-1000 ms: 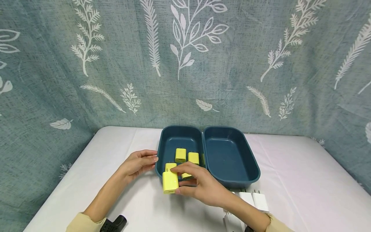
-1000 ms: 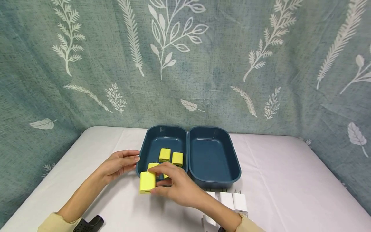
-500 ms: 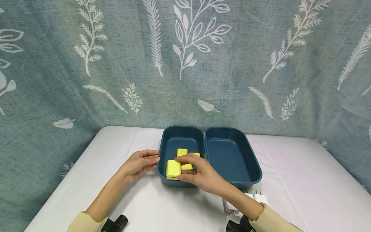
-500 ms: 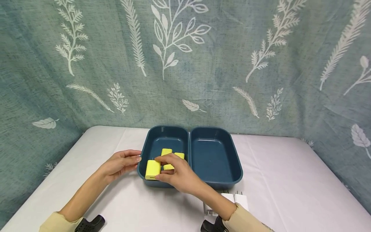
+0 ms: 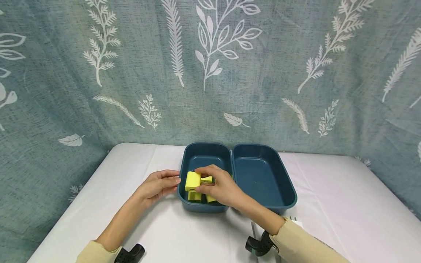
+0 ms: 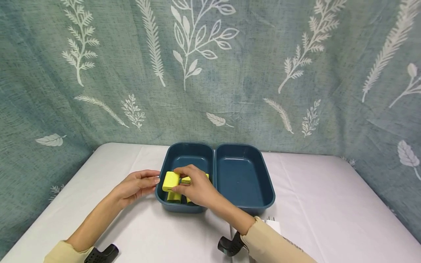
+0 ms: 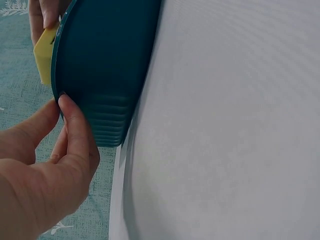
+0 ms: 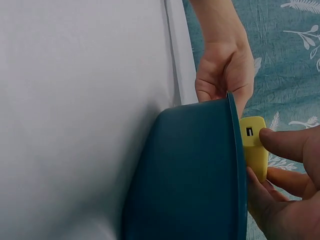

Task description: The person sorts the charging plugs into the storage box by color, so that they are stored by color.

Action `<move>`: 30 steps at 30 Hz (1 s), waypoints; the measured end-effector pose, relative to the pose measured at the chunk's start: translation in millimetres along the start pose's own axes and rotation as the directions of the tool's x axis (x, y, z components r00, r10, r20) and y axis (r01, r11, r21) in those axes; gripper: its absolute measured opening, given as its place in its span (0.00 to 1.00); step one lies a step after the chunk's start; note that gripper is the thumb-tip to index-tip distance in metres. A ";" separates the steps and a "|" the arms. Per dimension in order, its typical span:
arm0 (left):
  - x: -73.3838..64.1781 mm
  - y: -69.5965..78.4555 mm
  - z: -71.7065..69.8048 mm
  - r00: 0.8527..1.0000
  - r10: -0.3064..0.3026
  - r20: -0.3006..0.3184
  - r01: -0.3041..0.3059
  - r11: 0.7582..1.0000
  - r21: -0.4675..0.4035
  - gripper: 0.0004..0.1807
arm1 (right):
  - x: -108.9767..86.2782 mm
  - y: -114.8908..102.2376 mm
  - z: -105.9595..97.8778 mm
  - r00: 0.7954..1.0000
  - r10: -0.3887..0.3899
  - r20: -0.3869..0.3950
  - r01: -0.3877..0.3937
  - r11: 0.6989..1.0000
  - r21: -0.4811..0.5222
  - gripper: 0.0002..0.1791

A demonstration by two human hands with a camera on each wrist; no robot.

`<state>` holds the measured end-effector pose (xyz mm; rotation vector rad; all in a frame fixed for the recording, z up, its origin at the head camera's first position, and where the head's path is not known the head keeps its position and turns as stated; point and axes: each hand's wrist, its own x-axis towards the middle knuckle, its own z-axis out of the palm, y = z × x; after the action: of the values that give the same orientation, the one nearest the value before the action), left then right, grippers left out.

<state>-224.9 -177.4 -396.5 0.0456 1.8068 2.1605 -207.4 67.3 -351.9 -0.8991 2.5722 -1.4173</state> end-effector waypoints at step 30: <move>-0.5 0.1 -0.1 1.000 -0.002 -0.001 0.002 1.000 0.000 0.24 | 41.1 26.2 8.8 0.988 0.133 -0.073 -0.142 0.980 -0.139 0.26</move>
<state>-224.4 -177.7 -396.3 0.0429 1.8063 2.1597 -250.4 49.9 -369.0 -0.6862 2.7529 -1.2568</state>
